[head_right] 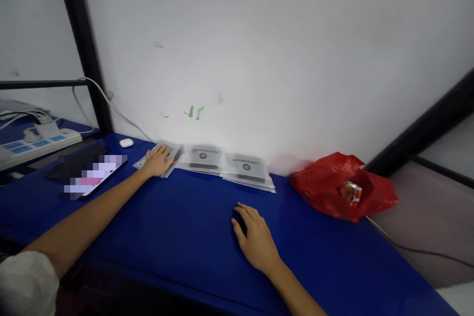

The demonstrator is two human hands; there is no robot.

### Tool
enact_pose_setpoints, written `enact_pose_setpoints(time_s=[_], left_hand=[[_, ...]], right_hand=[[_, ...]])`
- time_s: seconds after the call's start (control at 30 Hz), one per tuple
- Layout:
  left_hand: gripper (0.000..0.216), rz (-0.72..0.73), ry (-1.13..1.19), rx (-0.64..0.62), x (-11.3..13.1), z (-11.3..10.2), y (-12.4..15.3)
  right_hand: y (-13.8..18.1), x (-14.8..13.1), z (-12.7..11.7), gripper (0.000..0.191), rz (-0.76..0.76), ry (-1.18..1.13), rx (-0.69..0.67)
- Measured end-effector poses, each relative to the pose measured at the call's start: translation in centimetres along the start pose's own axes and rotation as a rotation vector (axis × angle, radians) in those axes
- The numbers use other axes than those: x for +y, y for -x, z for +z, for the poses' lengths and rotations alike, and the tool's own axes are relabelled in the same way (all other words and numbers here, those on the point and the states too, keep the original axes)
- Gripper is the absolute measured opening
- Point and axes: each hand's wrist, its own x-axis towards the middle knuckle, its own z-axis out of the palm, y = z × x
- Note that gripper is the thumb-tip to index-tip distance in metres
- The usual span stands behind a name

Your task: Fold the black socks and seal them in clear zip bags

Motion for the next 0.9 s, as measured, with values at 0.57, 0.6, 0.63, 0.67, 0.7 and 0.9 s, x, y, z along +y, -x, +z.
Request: enact_pose_setpoints(time_s=[0.57,0.6,0.63,0.67,0.7,0.9], left_hand=[[0.051,0.033,-0.059,0.095,0.3,-0.3,0.4],[0.051,0.031,-0.064,0.109,0.4,-0.3,0.5],[0.05,0.03,-0.066,0.132,0.5,-0.3,0.7],[0.05,0.029,-0.067,0.165,0.8,-0.4,1.0],[0.051,0.031,-0.068,0.203,1.2,-0.6,1.4],[0.05,0.235,-0.028,0.24,7.1,-1.4,6.7]], right_hand=[[0.0,-0.7,-0.6,0.03,0.024,-0.055,0.015],[0.1,-0.7,-0.7,0.03,0.015,-0.058,0.011],[0.2,-0.7,-0.9,0.031,0.003,-0.06,0.001],[0.3,-0.6,-1.1,0.033,-0.011,-0.061,-0.018],[0.3,-0.4,-1.4,0.034,-0.025,-0.062,-0.045],[-0.5,1.4,-3.2,0.039,-0.134,-0.08,-0.246]])
